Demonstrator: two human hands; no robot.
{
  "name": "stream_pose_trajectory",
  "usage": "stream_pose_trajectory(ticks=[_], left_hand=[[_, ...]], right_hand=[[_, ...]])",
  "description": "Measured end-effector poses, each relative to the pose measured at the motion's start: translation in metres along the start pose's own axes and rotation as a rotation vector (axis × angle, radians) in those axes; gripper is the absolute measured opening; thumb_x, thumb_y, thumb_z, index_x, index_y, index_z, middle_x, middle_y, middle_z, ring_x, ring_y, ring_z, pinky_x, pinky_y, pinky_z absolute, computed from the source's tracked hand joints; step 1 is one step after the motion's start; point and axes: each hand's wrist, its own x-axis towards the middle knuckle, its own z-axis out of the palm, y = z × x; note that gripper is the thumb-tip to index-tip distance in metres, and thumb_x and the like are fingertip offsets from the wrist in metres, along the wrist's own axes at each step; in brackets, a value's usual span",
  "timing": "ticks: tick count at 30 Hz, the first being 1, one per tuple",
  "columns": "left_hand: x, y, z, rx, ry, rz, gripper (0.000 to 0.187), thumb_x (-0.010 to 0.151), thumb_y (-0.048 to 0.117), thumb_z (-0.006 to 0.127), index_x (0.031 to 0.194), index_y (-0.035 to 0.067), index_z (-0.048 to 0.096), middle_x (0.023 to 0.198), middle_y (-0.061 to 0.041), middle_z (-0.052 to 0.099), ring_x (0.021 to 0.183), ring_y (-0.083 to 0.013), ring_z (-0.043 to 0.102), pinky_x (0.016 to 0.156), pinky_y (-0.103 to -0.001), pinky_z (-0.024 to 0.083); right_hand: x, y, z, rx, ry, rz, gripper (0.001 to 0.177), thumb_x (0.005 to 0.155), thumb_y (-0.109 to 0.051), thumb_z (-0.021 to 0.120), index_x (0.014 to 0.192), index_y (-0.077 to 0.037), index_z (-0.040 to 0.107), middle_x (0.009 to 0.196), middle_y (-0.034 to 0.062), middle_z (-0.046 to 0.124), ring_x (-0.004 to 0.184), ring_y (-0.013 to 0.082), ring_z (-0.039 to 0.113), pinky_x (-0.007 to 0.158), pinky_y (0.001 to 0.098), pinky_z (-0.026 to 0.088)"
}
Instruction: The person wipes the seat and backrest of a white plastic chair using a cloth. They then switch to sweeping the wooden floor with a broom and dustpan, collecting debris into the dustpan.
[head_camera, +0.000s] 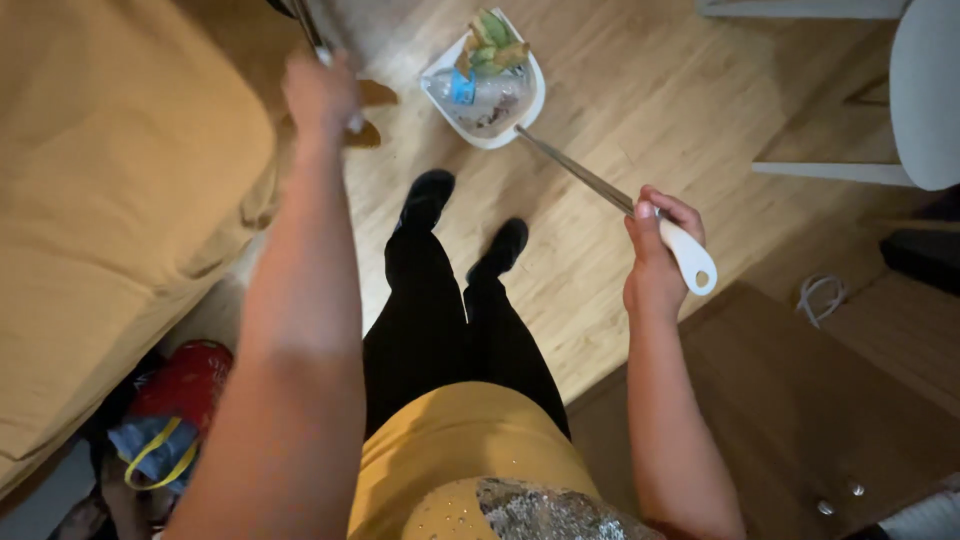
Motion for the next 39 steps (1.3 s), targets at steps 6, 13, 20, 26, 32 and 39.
stream_pose_trajectory(ticks=[6, 13, 20, 26, 32, 39], left_hand=[[0.022, 0.028, 0.026, 0.237, -0.102, 0.195, 0.041, 0.088, 0.019, 0.065, 0.125, 0.001, 0.061, 0.104, -0.021, 0.075, 0.089, -0.0386, 0.074, 0.077, -0.043, 0.060], [-0.181, 0.058, 0.008, 0.463, -0.524, 0.114, 0.066, 0.094, 0.006, 0.053, 0.157, -0.003, 0.033, 0.128, -0.037, 0.062, 0.121, -0.0557, 0.061, 0.099, -0.066, 0.052], [-0.325, -0.010, -0.038, 0.459, -0.643, -0.047, 0.061, 0.100, 0.025, 0.048, 0.160, 0.019, 0.038, 0.128, -0.029, 0.065, 0.126, -0.0508, 0.060, 0.100, -0.062, 0.052], [-0.456, -0.050, -0.053, 0.188, -0.484, -0.195, 0.055, 0.103, 0.029, 0.049, 0.157, 0.020, 0.045, 0.128, -0.036, 0.064, 0.130, -0.0539, 0.054, 0.112, -0.062, 0.042], [-0.520, -0.115, -0.042, -0.034, -0.284, -0.418, 0.056, 0.105, 0.028, 0.045, 0.159, 0.016, 0.038, 0.127, -0.038, 0.064, 0.133, -0.0518, 0.053, 0.113, -0.060, 0.041], [-0.550, -0.184, -0.016, 0.017, -0.193, -0.513, 0.056, 0.102, 0.029, 0.048, 0.157, 0.018, 0.043, 0.124, -0.032, 0.068, 0.126, -0.0502, 0.059, 0.109, -0.059, 0.046]], right_hand=[[-0.011, -0.004, -0.010, -0.011, 0.000, -0.027, 0.018, 0.096, -0.012, 0.070, 0.111, -0.009, 0.060, 0.126, 0.0091, 0.065, 0.120, 0.0182, 0.063, 0.098, 0.0326, 0.056], [-0.013, 0.013, -0.045, -0.054, 0.132, -0.043, 0.013, 0.098, -0.014, 0.075, 0.106, -0.017, 0.065, 0.122, 0.0030, 0.069, 0.110, 0.0106, 0.067, 0.090, 0.0241, 0.060], [-0.013, 0.035, -0.098, -0.079, 0.112, -0.064, 0.013, 0.096, -0.015, 0.077, 0.102, -0.018, 0.066, 0.113, -0.0006, 0.070, 0.102, 0.0098, 0.064, 0.083, 0.0264, 0.059], [-0.033, 0.049, -0.152, -0.112, 0.046, -0.084, 0.012, 0.095, -0.015, 0.078, 0.100, -0.021, 0.068, 0.111, -0.0020, 0.070, 0.099, 0.0094, 0.063, 0.084, 0.0286, 0.058], [-0.049, 0.069, -0.184, -0.148, -0.007, -0.114, 0.013, 0.094, -0.016, 0.078, 0.101, -0.022, 0.069, 0.104, -0.0060, 0.070, 0.093, 0.0049, 0.062, 0.080, 0.0230, 0.056], [-0.070, 0.082, -0.188, -0.168, -0.070, -0.147, 0.014, 0.092, -0.010, 0.079, 0.101, -0.017, 0.072, 0.093, -0.0051, 0.061, 0.085, 0.0040, 0.061, 0.074, 0.0166, 0.056]])
